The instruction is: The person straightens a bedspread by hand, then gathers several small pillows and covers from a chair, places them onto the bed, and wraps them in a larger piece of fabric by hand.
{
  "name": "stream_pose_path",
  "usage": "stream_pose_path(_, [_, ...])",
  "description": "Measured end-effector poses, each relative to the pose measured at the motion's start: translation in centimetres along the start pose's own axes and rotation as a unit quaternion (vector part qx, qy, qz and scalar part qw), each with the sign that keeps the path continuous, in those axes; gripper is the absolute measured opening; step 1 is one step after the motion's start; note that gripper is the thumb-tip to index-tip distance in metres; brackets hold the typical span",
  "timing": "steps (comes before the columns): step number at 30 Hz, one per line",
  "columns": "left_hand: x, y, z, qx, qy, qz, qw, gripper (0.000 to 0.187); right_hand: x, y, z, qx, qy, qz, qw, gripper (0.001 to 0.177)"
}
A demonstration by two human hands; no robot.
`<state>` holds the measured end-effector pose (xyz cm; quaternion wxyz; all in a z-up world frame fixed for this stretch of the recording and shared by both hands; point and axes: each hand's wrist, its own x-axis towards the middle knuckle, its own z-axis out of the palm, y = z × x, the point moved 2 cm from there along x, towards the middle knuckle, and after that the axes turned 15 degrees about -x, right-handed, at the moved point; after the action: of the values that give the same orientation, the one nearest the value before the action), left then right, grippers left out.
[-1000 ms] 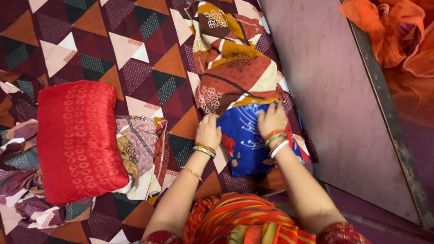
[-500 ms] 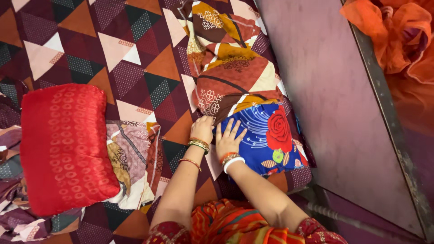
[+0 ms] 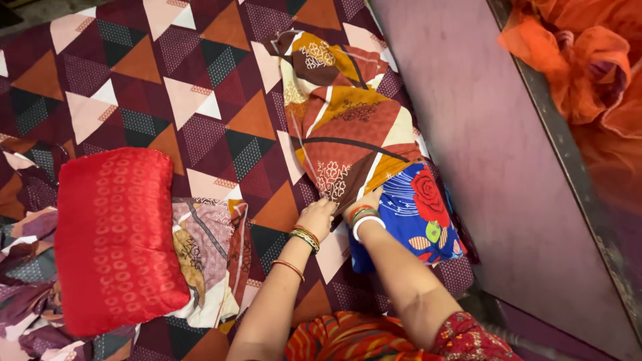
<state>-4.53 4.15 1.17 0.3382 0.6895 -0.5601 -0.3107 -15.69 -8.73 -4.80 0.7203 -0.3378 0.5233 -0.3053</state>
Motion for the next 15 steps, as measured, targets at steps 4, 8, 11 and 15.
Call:
stream_pose_path(4, [0.0,2.4,-0.3,0.002,0.034,-0.038,0.999,0.020,-4.1,-7.3,1.1,-0.672,0.109,-0.291,0.673,0.043])
stream_pose_path(8, [1.6,6.4,-1.1,0.019,0.204,0.045,0.978,0.035,-10.5,-14.3,2.0,-0.798,0.033,-0.304,0.520,0.050])
stream_pose_path(11, [2.5,8.3,-2.1,-0.040,0.236,0.065,0.969,0.042,-12.9,-17.5,2.2,-0.734,0.050,-0.393,0.552,0.034])
stream_pose_path(15, [3.6,10.7,-4.8,-0.097,0.287,0.152,0.941,0.018,-14.8,-19.5,2.0,-0.624,0.074,-0.429,0.648,0.043])
